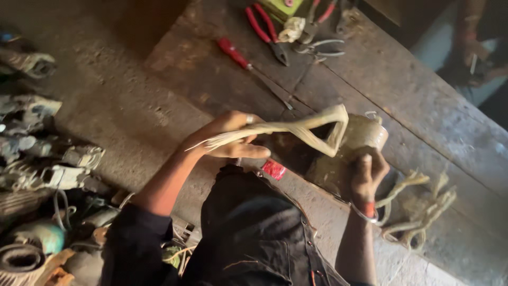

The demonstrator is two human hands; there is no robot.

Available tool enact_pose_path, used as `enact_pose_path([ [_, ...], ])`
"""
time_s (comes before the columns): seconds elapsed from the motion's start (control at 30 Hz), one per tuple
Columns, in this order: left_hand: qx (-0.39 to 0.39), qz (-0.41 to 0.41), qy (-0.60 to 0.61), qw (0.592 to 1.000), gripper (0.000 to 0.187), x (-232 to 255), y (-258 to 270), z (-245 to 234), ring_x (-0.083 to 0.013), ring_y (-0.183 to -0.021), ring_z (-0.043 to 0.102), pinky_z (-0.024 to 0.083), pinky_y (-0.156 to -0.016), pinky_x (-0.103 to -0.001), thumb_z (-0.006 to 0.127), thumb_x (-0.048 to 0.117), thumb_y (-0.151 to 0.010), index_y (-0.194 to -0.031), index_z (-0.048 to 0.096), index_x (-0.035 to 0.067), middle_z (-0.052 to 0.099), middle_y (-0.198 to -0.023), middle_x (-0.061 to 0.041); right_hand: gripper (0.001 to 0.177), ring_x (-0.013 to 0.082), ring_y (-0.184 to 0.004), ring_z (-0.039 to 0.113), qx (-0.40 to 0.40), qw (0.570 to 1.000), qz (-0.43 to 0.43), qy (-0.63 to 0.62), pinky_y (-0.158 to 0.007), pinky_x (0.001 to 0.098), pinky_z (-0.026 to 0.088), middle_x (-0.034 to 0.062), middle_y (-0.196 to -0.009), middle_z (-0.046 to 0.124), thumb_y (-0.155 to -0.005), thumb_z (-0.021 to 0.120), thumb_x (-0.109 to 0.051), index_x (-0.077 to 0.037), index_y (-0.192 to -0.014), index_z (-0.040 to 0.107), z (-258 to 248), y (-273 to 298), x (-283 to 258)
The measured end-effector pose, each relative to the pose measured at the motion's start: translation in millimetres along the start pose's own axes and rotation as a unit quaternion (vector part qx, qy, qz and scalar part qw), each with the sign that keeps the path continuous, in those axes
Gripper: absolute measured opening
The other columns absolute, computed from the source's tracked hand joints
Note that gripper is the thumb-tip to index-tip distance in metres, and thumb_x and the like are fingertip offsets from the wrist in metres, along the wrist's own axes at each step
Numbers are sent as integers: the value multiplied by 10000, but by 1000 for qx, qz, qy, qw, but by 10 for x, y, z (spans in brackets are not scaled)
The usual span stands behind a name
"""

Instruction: The person winds white insulated wire from a cylindrical metal canister onto a bundle, then ties the bundle with a thin wire. They use pliers to cut the wire and continue winding more wire into the canister.

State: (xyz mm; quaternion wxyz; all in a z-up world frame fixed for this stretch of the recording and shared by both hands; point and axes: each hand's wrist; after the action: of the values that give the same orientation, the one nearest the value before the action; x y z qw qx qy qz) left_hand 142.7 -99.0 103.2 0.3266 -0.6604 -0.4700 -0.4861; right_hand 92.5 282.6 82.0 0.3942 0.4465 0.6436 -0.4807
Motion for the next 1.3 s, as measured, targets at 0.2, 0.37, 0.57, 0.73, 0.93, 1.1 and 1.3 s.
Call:
enact_pose_path([
  [0.2,445,-51,-166,879,547,-862,1360,-680,-178,-884,652,542,-760,-353,950,411,-818,-1102,669,37,681,-990,-61,232,95,-695,571,22,999,28,14,-670,259,463,39,-782,644,-1097,643,-128,3,-907,628,32,-70,169],
  [0.37,366,-439,-296,765,832,-2019,2348,-1130,-285,-1096,631,511,-936,-416,890,536,-728,-1292,587,5,653,-1202,-182,214,83,-703,519,23,999,28,12,-650,261,432,12,-795,601,-1084,663,-111,7,-910,623,160,-60,105],
  [0.57,167,-457,363,794,649,-2101,1105,546,-289,-1081,724,605,-904,-415,696,426,-841,-1353,590,43,723,-1221,-208,258,98,-596,529,191,980,28,-50,-555,270,430,6,-722,566,-1075,638,-126,-46,-842,561,164,5,129],
  [0.73,29,-4,-186,982,377,-491,-176,1356,-281,-961,731,559,-875,-393,847,377,-863,-1084,723,99,750,-965,-96,256,104,-648,537,377,918,37,-115,-609,274,459,25,-727,582,-1072,636,-180,-50,-857,585,13,219,401],
  [0.93,-90,310,-247,914,749,414,-1167,2056,-354,-1447,350,198,-1171,-670,889,296,-670,-1355,660,97,522,-1452,-136,128,134,-882,620,470,880,50,56,-773,291,550,37,-960,637,-1074,550,-112,-30,-1037,641,36,1126,827],
  [1.1,-202,289,-321,879,761,239,-1461,2381,-335,-1543,156,-11,-1202,-732,864,225,-597,-1327,652,190,449,-1553,-50,177,165,-1024,666,460,865,129,-150,-936,303,554,83,-1113,703,-1039,566,-15,38,-1177,664,266,1905,1082],
  [1.3,-245,254,-393,849,880,270,-1431,2345,-319,-1570,122,-58,-1213,-705,851,217,-522,-1376,642,189,394,-1577,-44,463,152,-994,703,299,912,221,-176,-889,305,590,99,-1116,727,-980,591,19,12,-1439,525,387,2209,958],
])
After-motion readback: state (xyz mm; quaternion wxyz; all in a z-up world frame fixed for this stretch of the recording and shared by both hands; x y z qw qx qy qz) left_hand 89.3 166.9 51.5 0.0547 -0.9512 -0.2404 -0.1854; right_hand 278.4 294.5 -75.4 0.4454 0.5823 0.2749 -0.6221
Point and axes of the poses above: each hand's wrist, its own y-axis away from the middle knuckle, its own z-axis out of the palm, x = y × z
